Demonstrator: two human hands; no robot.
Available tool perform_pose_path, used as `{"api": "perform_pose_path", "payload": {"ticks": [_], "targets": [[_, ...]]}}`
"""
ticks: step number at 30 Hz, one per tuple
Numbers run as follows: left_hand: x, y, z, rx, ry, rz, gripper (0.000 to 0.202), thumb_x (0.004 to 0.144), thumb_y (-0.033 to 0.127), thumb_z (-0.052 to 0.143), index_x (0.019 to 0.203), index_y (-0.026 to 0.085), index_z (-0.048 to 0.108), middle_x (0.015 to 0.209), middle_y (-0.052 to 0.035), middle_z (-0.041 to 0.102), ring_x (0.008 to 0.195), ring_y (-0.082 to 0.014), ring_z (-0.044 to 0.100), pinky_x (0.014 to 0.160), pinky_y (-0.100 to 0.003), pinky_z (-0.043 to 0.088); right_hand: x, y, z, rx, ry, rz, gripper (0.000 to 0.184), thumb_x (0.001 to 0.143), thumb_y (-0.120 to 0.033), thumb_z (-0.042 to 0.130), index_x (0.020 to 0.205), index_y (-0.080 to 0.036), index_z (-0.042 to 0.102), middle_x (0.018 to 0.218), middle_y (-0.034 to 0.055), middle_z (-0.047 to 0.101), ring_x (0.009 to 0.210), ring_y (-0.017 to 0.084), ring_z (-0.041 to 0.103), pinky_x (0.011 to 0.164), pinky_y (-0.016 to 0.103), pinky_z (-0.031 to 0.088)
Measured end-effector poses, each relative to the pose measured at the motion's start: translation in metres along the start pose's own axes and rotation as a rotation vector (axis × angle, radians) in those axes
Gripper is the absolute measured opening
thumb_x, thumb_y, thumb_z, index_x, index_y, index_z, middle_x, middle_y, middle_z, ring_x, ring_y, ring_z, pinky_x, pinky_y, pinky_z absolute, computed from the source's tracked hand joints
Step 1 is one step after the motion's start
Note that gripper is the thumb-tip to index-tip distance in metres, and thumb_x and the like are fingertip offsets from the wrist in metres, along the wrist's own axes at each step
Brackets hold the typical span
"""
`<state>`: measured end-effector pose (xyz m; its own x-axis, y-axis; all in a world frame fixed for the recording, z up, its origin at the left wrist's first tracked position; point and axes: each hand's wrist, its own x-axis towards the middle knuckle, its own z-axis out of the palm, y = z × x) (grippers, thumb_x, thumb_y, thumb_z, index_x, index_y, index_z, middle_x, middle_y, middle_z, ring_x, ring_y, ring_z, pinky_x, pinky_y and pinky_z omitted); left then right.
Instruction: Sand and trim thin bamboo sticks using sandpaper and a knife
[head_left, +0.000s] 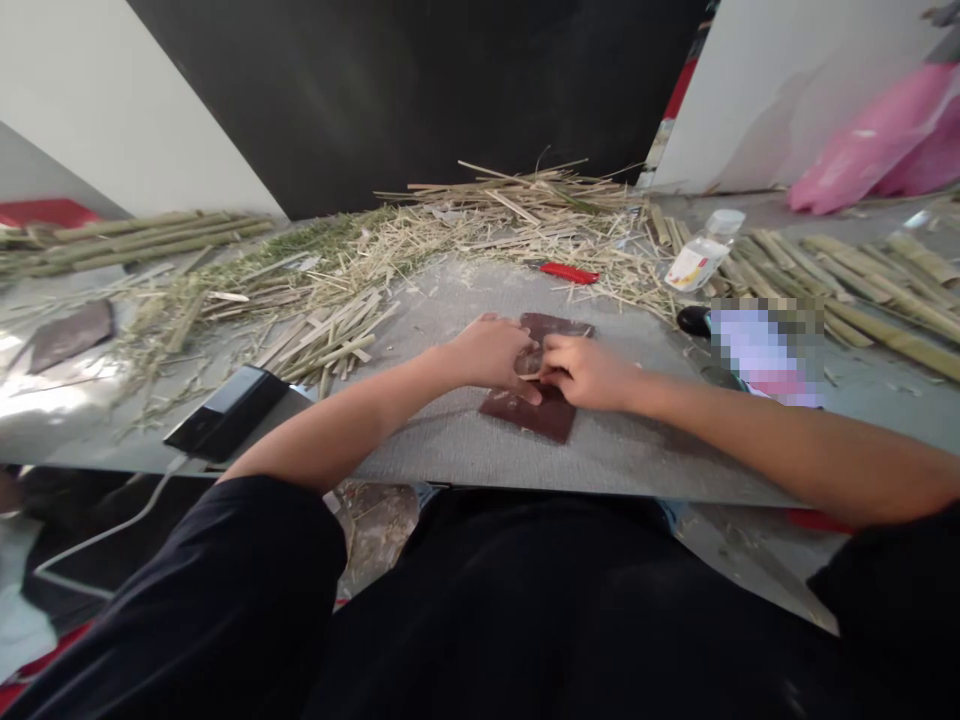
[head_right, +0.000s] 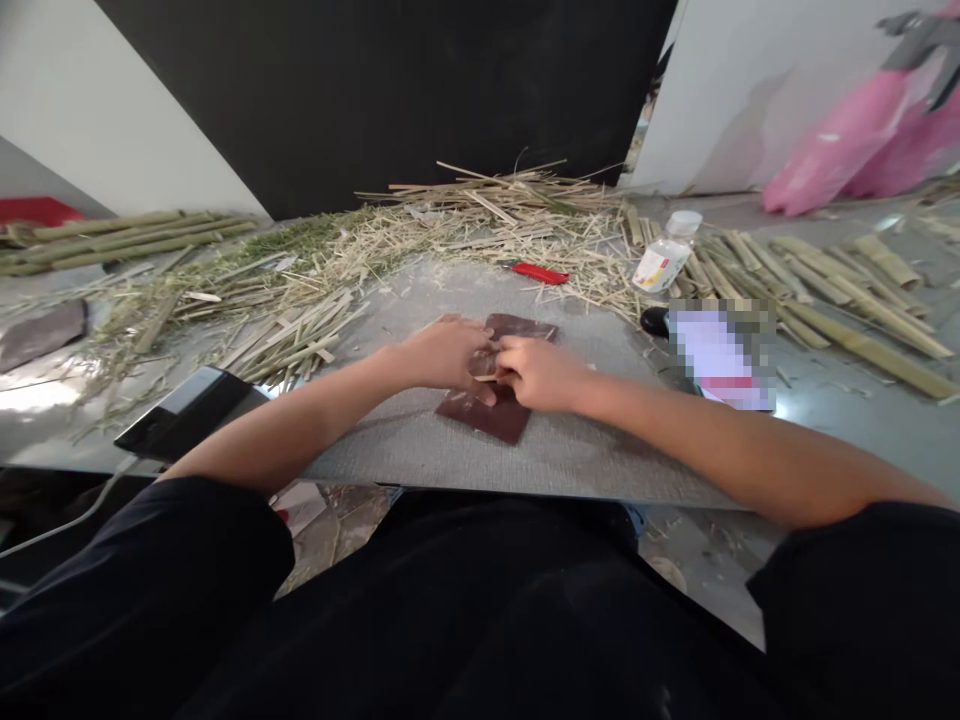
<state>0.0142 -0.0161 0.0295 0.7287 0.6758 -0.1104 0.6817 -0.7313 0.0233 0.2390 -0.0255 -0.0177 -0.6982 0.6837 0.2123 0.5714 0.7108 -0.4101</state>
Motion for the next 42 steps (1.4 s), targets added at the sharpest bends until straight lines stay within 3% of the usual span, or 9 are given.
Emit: {"api": "perform_pose_path", "payload": {"ticks": [7,14,24,28,37,42], "targets": [[0.0,0.0,-0.001,0.011,0.006,0.017,0.065,0.081,0.079,0.07,0.114,0.023,0.076,0.115,-0.0115,0.076,0.11,-0.035,0.07,0.098,-0.045,0.045,0.0,0.0,-0.002,-0.009,0.017,0.022,0.019,0.094,-0.019,0.058,0.084,-0.019,0.074,0.097,0.0106,0.067,0.084,0.023,0.061,0.078,0.038,0.046],[-0.001,0.0,-0.001,-0.026,-0.032,-0.021,0.066,0.08,0.08,0.07,0.116,0.024,0.075,0.11,-0.0101,0.077,0.098,-0.0324,0.072,0.083,-0.041,0.047,0.0,0.002,-0.006,-0.046,0.011,0.019,0.017,0.094,-0.018,0.058,0.082,-0.02,0.071,0.095,0.0098,0.065,0.082,0.023,0.06,0.075,0.037,0.043],[-0.001,0.001,-0.002,-0.028,-0.039,-0.018,0.063,0.08,0.077,0.071,0.111,0.022,0.075,0.107,-0.011,0.077,0.096,-0.0308,0.071,0.082,-0.038,0.045,-0.002,0.0,-0.009,-0.125,-0.02,0.046,0.019,0.095,-0.014,0.056,0.086,-0.019,0.072,0.098,0.0094,0.065,0.079,0.021,0.058,0.073,0.035,0.04],[-0.001,0.001,-0.003,-0.031,-0.032,-0.018,0.063,0.081,0.076,0.072,0.116,0.024,0.076,0.11,-0.0108,0.076,0.099,-0.0318,0.07,0.082,-0.038,0.045,0.0,0.002,-0.008,-0.113,0.024,0.084,0.018,0.092,-0.012,0.056,0.085,-0.018,0.072,0.096,0.0095,0.066,0.084,0.022,0.061,0.075,0.035,0.042],[-0.001,-0.001,0.0,-0.017,-0.031,-0.029,0.057,0.081,0.074,0.074,0.106,0.022,0.074,0.103,-0.0102,0.077,0.094,-0.0292,0.071,0.081,-0.036,0.045,-0.005,-0.018,-0.016,-0.013,-0.053,0.024,0.023,0.1,-0.024,0.059,0.086,-0.018,0.075,0.099,0.0102,0.072,0.085,0.022,0.064,0.078,0.035,0.043],[-0.001,0.0,-0.001,0.002,-0.021,-0.007,0.062,0.082,0.075,0.072,0.113,0.022,0.075,0.108,-0.0106,0.078,0.097,-0.031,0.072,0.081,-0.038,0.045,0.0,-0.021,-0.021,0.02,-0.082,0.185,0.013,0.096,-0.025,0.067,0.09,-0.02,0.078,0.09,0.007,0.077,0.08,0.021,0.066,0.073,0.033,0.042]]}}
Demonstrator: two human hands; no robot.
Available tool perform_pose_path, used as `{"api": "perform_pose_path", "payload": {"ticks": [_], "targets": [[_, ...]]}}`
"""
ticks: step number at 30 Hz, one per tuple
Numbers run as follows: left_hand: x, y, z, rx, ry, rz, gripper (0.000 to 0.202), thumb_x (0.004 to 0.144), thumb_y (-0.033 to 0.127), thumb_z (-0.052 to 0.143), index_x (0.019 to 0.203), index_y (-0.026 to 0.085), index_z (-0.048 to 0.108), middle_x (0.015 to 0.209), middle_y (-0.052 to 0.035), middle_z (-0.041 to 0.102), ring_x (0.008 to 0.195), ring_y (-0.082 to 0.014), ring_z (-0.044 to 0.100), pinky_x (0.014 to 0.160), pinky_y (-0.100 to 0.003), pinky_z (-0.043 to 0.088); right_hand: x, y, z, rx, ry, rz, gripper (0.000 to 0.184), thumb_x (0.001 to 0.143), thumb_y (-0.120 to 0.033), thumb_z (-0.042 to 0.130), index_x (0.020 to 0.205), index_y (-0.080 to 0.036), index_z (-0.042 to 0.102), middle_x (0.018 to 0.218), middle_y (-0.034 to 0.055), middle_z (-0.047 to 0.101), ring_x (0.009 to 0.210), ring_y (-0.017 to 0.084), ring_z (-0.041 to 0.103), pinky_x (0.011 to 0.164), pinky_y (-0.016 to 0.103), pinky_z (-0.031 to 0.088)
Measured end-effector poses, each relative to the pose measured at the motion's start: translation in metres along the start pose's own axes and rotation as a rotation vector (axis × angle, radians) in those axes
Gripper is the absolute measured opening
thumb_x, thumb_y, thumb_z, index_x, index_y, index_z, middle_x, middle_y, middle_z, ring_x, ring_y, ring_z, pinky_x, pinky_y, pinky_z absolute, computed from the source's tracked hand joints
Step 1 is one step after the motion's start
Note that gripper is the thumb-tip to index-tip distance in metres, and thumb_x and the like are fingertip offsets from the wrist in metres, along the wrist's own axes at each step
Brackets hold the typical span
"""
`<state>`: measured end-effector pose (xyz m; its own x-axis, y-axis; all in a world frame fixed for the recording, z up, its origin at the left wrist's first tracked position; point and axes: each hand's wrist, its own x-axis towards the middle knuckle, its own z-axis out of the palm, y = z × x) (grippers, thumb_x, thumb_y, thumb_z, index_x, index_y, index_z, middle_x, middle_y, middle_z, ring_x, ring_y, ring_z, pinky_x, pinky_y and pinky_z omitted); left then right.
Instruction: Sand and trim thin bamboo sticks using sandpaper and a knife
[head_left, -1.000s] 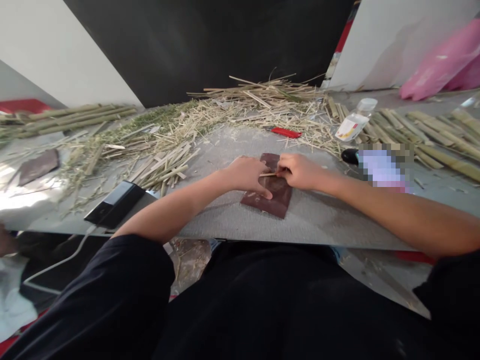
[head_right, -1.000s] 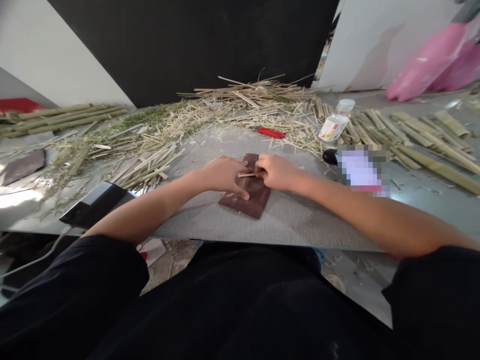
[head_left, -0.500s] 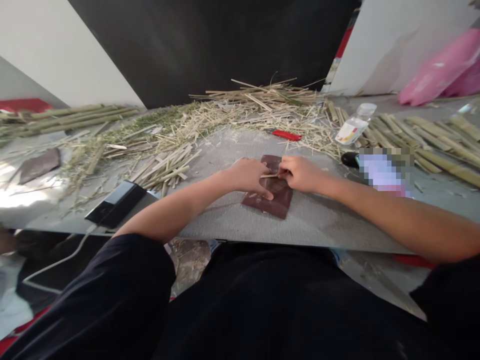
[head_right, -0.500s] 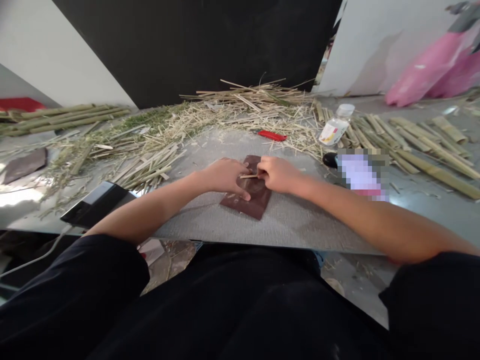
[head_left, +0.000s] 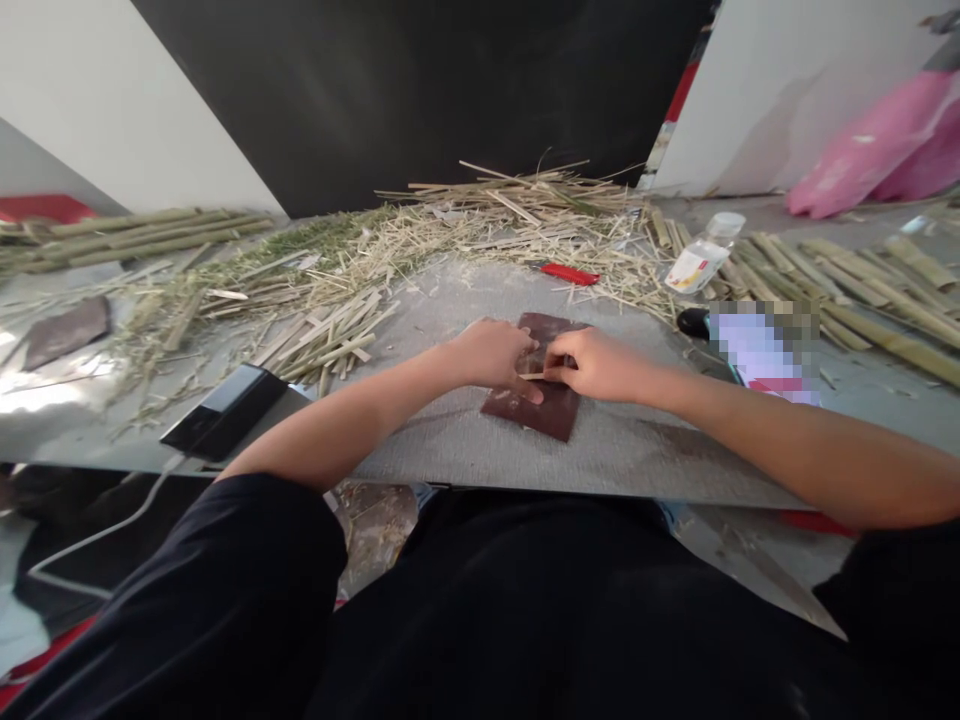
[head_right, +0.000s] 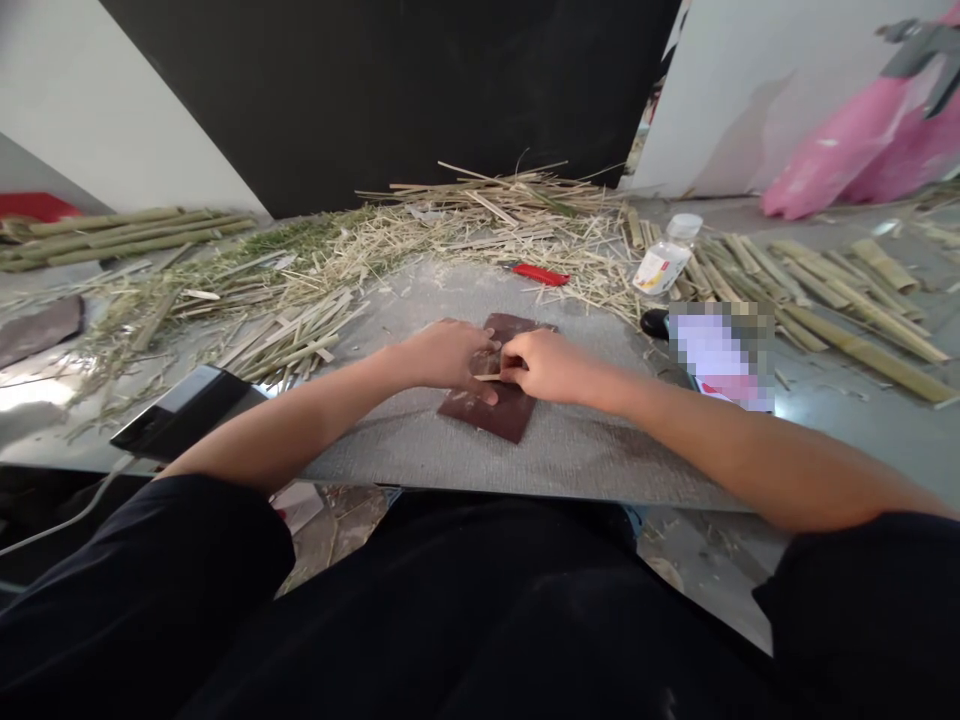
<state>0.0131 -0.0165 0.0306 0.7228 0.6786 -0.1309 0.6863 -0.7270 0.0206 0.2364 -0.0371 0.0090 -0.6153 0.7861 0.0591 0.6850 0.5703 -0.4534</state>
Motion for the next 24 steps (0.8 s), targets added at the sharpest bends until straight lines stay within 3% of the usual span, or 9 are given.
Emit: {"api": "perform_pose_path", "payload": {"ticks": [2,5,11,17,21,24], "targets": [[0.0,0.0,0.0,-0.003,0.005,-0.001,0.065,0.081,0.076,0.073,0.118,0.022,0.075,0.112,-0.0113,0.078,0.101,-0.0324,0.072,0.082,-0.039,0.046,0.003,-0.001,0.001,0.025,-0.025,0.091,0.012,0.093,-0.029,0.072,0.088,-0.02,0.077,0.085,0.0056,0.076,0.074,0.019,0.065,0.067,0.032,0.04],[0.001,0.0,0.0,-0.018,-0.001,-0.007,0.068,0.08,0.076,0.074,0.122,0.022,0.075,0.113,-0.0114,0.078,0.103,-0.0327,0.072,0.085,-0.039,0.046,0.007,-0.002,0.004,0.019,-0.042,0.181,0.026,0.091,-0.04,0.077,0.076,-0.02,0.07,0.074,0.0038,0.072,0.066,0.017,0.06,0.062,0.033,0.036],[0.002,-0.002,0.002,-0.033,-0.002,0.007,0.069,0.079,0.077,0.075,0.123,0.023,0.076,0.112,-0.0113,0.078,0.103,-0.0327,0.072,0.088,-0.04,0.046,0.011,-0.004,0.007,-0.091,-0.04,0.229,0.045,0.091,-0.05,0.075,0.06,-0.021,0.06,0.06,0.0036,0.063,0.057,0.016,0.052,0.059,0.035,0.028],[0.001,0.001,-0.001,-0.007,-0.022,0.004,0.077,0.08,0.084,0.07,0.128,0.023,0.075,0.113,-0.0122,0.077,0.1,-0.0325,0.071,0.081,-0.038,0.046,0.02,0.007,0.001,-0.163,-0.026,0.293,0.044,0.097,-0.05,0.065,0.064,-0.021,0.066,0.063,0.0056,0.064,0.059,0.017,0.051,0.06,0.035,0.026],[0.001,0.0,-0.002,-0.03,-0.024,-0.01,0.074,0.078,0.081,0.073,0.127,0.025,0.075,0.113,-0.0107,0.077,0.104,-0.0316,0.071,0.086,-0.038,0.046,0.02,0.004,0.001,-0.138,-0.079,0.239,0.042,0.097,-0.048,0.063,0.066,-0.02,0.071,0.064,0.0064,0.066,0.058,0.017,0.051,0.059,0.036,0.028],[0.002,-0.002,0.001,-0.039,-0.03,-0.008,0.072,0.08,0.078,0.073,0.13,0.027,0.074,0.116,-0.0101,0.077,0.107,-0.0316,0.07,0.088,-0.038,0.046,0.018,0.003,0.002,-0.18,-0.045,0.261,0.038,0.097,-0.044,0.062,0.071,-0.02,0.075,0.067,0.0079,0.069,0.058,0.017,0.052,0.059,0.036,0.028]]}}
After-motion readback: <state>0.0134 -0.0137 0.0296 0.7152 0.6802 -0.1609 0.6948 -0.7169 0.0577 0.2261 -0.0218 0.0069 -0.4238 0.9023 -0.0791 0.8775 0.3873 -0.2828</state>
